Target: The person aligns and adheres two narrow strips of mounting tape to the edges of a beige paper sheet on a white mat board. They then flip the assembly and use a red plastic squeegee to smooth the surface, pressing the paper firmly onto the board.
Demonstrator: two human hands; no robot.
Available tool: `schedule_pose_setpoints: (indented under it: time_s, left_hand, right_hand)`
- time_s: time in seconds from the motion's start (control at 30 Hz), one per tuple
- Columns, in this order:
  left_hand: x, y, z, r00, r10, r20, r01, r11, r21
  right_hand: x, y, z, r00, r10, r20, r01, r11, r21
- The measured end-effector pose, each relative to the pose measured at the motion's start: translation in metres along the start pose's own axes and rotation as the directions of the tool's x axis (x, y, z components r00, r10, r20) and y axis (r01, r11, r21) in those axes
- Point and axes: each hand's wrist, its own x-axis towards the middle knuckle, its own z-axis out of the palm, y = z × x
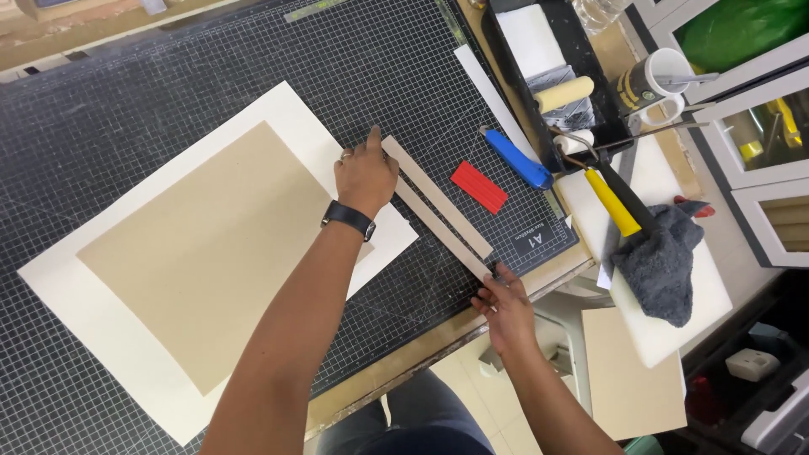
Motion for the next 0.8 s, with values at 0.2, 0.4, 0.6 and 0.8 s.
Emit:
schedule_pose_setpoints:
  time_s: [0.2, 0.4, 0.6, 0.8]
  left_hand:
    - [-0.044, 0.004, -0.019, 0.98, 0.198, -0.023, -0.188, 0.957, 0.223]
    - [-0.064, 0.022, -0.013, 0.897, 0.429, -0.11, -0.4, 0.892, 0.213]
    - [-0.026, -0.009, 0.009, 0.938, 0.204, -0.281, -0.157, 0.971, 0.18]
    - [-0.025, -0.013, 0.049, 0.927, 0.269, -0.26, -0.227, 0.957, 0.182]
  right_hand:
    - [-0.019, -0.005, 0.002, 0.996, -0.08, -0.035, 0.084, 0.989, 0.119]
    - [-0.015, 0.005, 0.011, 0.992, -0.125, 0.009, 0.121, 0.974, 0.189]
    - [-0.022, 0.015, 0.006, 0.984, -0.166, -0.058, 0.166, 0.986, -0.008]
    - [-0.012, 0.042, -0.027, 0.958, -0.211, -0.194, 0.194, 0.975, -0.107]
